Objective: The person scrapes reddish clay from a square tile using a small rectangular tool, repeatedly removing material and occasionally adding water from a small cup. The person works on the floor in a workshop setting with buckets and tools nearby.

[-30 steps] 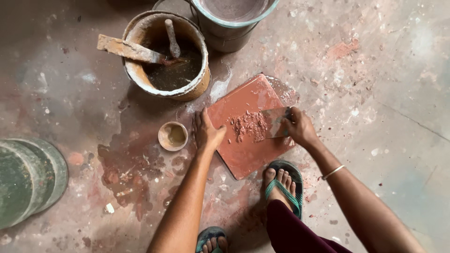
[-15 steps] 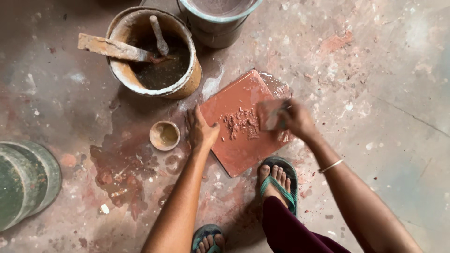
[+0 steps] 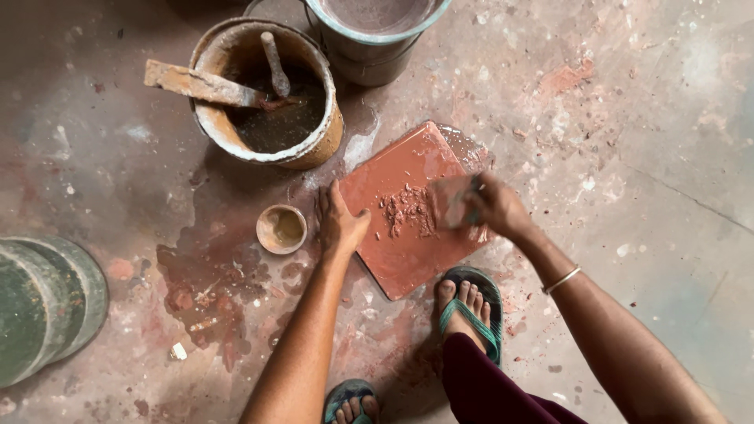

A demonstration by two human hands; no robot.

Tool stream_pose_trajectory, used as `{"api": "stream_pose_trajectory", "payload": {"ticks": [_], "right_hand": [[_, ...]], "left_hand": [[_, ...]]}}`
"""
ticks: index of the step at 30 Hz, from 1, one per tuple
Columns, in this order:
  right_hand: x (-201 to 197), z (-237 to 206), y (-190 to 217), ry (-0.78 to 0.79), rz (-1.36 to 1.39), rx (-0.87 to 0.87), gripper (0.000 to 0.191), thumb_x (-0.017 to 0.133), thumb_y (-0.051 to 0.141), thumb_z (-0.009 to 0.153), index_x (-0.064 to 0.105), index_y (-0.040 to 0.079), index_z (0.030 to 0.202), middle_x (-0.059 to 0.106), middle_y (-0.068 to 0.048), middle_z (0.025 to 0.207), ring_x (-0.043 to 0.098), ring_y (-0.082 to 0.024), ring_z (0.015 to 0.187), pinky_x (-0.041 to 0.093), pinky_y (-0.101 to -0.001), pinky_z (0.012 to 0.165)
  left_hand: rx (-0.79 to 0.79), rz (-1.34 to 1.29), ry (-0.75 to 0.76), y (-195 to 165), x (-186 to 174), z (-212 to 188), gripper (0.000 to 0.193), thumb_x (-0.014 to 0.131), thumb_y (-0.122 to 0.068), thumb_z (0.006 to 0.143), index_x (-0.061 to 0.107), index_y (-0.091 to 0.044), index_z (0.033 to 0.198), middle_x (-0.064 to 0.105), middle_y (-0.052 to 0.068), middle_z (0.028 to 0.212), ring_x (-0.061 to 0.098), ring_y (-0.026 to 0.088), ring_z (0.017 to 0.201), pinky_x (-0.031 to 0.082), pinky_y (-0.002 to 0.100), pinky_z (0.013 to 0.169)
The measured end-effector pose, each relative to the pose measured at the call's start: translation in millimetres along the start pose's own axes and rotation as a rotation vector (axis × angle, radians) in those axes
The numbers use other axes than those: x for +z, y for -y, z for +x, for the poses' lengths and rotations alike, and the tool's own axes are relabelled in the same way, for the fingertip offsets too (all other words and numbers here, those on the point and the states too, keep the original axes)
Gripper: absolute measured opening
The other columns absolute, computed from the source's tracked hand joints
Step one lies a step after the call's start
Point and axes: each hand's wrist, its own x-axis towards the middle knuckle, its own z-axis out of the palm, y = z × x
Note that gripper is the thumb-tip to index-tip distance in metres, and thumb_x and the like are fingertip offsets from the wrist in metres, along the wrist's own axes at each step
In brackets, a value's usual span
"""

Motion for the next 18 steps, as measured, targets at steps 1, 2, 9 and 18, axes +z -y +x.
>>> {"api": "stream_pose_trajectory", "payload": {"ticks": [1,2,9,18], "right_hand": [[0,0,-1,-0.013,0.012,0.017,0.021,0.051,0.019,0.103,0.056,0.001,0.112,0.074,-0.02,0.091,0.075,-0.023,0.069,0.068,-0.0337,0.06],[0,0,-2,-0.055,-0.099,-0.091,0.02,0.055,0.018,0.102,0.058,0.0,0.111,0.074,-0.021,0.091,0.074,-0.024,0.071,0.065,-0.0357,0.061],[11,-7,-6,0.028,-0.07,-0.041,0.021,0.053,0.016,0.102,0.058,0.0,0.113,0.073,-0.019,0.091,0.073,-0.026,0.068,0.065,-0.0369,0.056],[8,-9,-5,-0.059,0.008,-0.067,0.019,0.051,0.015,0.105,0.056,-0.001,0.112,0.074,-0.019,0.092,0.076,-0.027,0.075,0.067,-0.0336,0.06]], "left_hand": [[0.008,0.002,-0.004,0,0,0,0.099,0.08,-0.03,0.08,0.023,-0.007,0.158,0.023,0.028,0.163,0.016,0.041,0.155,0.015,0.051,0.126],[0.019,0.001,-0.01,-1,0,0,0.099,0.08,-0.03,0.08,0.023,-0.007,0.158,0.022,0.028,0.163,0.016,0.041,0.155,0.016,0.051,0.127],[-0.051,-0.004,0.015,-2,4,1,0.097,0.078,-0.031,0.079,0.024,-0.009,0.157,0.021,0.026,0.164,0.014,0.041,0.154,0.016,0.053,0.123],[-0.01,-0.011,-0.028,0,5,1,0.096,0.078,-0.031,0.079,0.026,-0.006,0.156,0.025,0.029,0.162,0.017,0.043,0.153,0.018,0.051,0.125]]}}
